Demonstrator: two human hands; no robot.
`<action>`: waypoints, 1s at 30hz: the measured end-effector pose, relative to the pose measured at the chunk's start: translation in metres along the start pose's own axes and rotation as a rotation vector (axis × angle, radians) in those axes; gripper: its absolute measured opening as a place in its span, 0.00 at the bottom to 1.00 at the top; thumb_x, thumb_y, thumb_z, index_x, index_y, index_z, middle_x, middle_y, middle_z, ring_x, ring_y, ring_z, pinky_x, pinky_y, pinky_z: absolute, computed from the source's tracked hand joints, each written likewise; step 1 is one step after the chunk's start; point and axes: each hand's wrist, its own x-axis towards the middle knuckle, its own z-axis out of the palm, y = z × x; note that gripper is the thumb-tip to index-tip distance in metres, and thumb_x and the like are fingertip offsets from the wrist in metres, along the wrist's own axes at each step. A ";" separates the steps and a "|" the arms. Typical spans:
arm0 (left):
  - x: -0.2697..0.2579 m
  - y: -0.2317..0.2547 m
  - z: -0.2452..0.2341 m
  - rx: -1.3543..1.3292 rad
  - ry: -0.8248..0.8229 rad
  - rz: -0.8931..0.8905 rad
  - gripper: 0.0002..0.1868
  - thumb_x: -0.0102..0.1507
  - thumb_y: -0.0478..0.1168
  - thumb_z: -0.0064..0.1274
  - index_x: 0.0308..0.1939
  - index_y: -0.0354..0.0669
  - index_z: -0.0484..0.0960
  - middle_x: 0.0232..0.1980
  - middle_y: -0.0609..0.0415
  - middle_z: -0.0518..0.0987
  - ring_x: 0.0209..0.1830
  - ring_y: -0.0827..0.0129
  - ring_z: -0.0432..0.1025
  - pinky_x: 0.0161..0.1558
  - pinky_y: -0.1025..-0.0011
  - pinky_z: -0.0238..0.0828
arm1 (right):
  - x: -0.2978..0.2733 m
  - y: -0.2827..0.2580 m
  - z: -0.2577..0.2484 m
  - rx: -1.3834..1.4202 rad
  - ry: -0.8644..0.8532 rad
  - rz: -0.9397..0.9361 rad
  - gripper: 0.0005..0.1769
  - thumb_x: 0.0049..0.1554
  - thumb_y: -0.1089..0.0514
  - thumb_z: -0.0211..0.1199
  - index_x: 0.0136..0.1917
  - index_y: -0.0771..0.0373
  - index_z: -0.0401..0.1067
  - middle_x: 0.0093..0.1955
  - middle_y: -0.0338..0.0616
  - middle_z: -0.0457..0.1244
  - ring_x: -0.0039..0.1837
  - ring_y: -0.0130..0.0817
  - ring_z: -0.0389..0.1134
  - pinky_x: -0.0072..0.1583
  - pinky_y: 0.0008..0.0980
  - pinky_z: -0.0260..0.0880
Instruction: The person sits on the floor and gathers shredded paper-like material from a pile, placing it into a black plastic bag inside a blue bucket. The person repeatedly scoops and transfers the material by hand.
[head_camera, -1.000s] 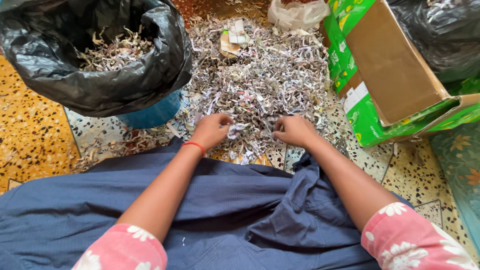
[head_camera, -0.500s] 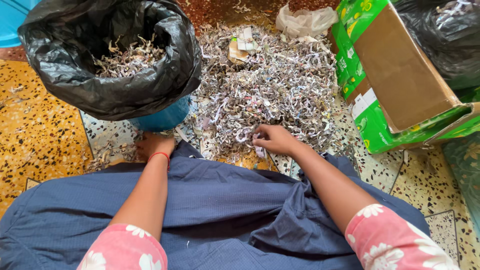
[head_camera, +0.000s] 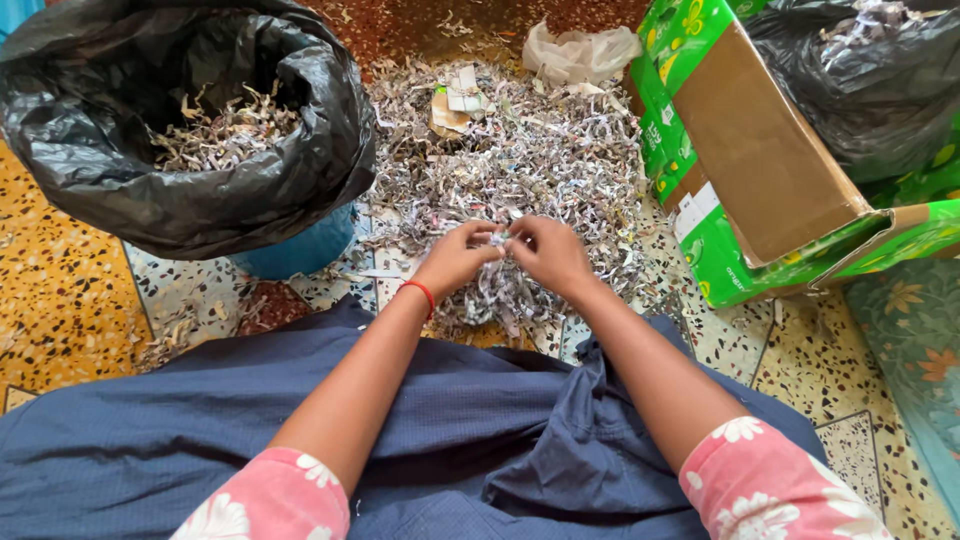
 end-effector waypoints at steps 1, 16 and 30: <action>-0.007 0.007 -0.005 0.235 0.020 0.108 0.29 0.58 0.48 0.61 0.64 0.54 0.79 0.64 0.47 0.79 0.57 0.57 0.75 0.59 0.59 0.70 | 0.002 0.002 -0.007 -0.012 0.061 -0.005 0.16 0.57 0.49 0.64 0.56 0.55 0.77 0.54 0.45 0.72 0.51 0.38 0.75 0.57 0.39 0.74; -0.023 0.053 -0.020 0.810 0.341 0.360 0.32 0.52 0.37 0.64 0.62 0.52 0.77 0.63 0.45 0.69 0.63 0.50 0.64 0.63 0.55 0.63 | 0.016 0.018 -0.001 -0.255 0.010 -0.041 0.16 0.55 0.58 0.67 0.58 0.55 0.76 0.57 0.50 0.68 0.58 0.46 0.71 0.62 0.43 0.71; -0.016 0.094 -0.026 0.596 0.246 0.417 0.12 0.58 0.42 0.58 0.43 0.44 0.83 0.40 0.44 0.83 0.42 0.48 0.78 0.48 0.53 0.73 | 0.011 -0.024 -0.082 0.423 0.098 -0.133 0.21 0.50 0.66 0.63 0.58 0.58 0.76 0.43 0.40 0.68 0.40 0.21 0.65 0.44 0.27 0.68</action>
